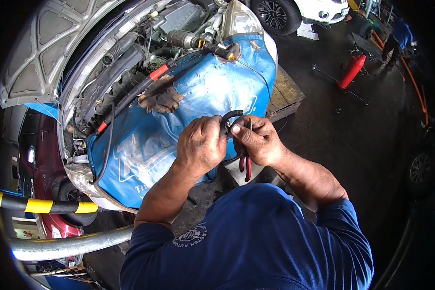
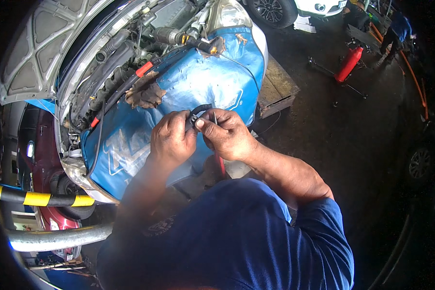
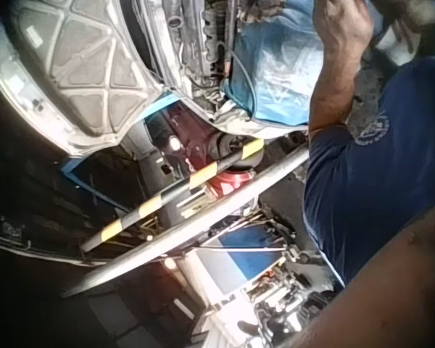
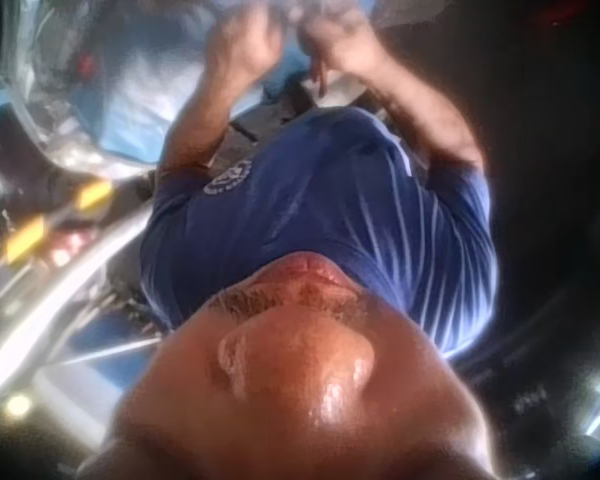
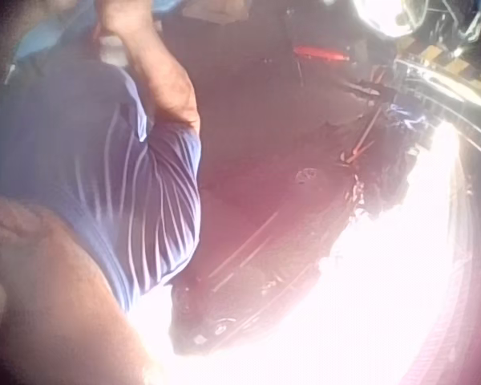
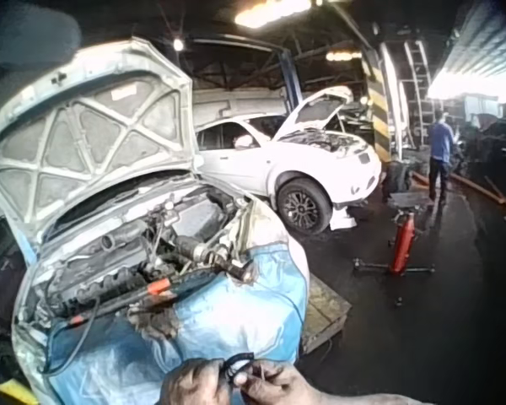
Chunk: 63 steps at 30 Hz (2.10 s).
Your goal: The person removes a hose from an engine bay, takes it to a counter and cuts a new piece of hose with a knife, then carries the new hose back to the car and uses pliers to secure a metal clamp onto the end of the new hose.
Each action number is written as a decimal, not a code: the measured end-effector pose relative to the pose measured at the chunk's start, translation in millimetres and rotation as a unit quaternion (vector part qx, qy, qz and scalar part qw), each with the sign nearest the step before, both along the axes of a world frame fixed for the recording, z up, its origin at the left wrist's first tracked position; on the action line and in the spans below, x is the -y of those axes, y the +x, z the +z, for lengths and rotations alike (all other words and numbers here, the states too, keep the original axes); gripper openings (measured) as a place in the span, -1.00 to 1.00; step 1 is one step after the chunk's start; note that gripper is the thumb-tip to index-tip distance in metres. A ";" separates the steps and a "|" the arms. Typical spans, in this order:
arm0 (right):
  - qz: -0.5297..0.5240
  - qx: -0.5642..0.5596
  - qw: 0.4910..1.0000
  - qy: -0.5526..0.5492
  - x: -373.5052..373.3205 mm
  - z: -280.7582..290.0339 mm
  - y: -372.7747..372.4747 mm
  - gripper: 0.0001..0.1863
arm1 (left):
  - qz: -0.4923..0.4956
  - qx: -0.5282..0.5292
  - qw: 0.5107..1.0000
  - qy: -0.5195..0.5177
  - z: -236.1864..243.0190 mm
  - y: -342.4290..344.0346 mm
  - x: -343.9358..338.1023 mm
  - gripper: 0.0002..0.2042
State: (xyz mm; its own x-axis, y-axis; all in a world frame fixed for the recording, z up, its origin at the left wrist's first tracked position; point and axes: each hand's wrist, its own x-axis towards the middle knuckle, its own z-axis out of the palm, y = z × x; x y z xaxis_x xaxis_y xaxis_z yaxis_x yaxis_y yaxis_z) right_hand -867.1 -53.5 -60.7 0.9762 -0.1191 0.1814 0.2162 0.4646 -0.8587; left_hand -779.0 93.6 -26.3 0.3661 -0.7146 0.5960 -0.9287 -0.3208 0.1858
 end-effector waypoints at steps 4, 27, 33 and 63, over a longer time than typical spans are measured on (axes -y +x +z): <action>0.011 -0.021 1.000 -0.003 1.1 1.8 -1.0 -0.78 | 0.001 0.027 1.000 0.011 3.6 -1.1 2.0 -0.76; -0.147 -0.023 0.969 -0.199 23.4 -3.7 -3.3 -0.70 | -0.016 -0.497 0.858 -0.127 -16.6 5.9 0.3 -0.89; -0.123 -0.034 0.926 -0.357 44.7 -5.2 -14.4 -0.72 | -0.174 -0.656 0.676 -0.289 -38.9 11.5 -3.3 -0.75; -0.191 -0.367 0.894 0.171 118.8 -163.1 -134.3 -0.90 | -0.162 -0.497 0.796 -0.304 -62.0 -2.0 51.6 -0.85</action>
State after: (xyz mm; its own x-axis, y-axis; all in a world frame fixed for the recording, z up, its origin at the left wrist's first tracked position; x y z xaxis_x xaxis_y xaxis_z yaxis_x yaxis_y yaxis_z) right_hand -1001.3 -172.2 -223.8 0.6926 -0.3957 -0.6031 -0.1484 0.7401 -0.6559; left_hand -781.1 42.1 -88.3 0.7287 -0.5573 0.3980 -0.2407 0.3357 0.9107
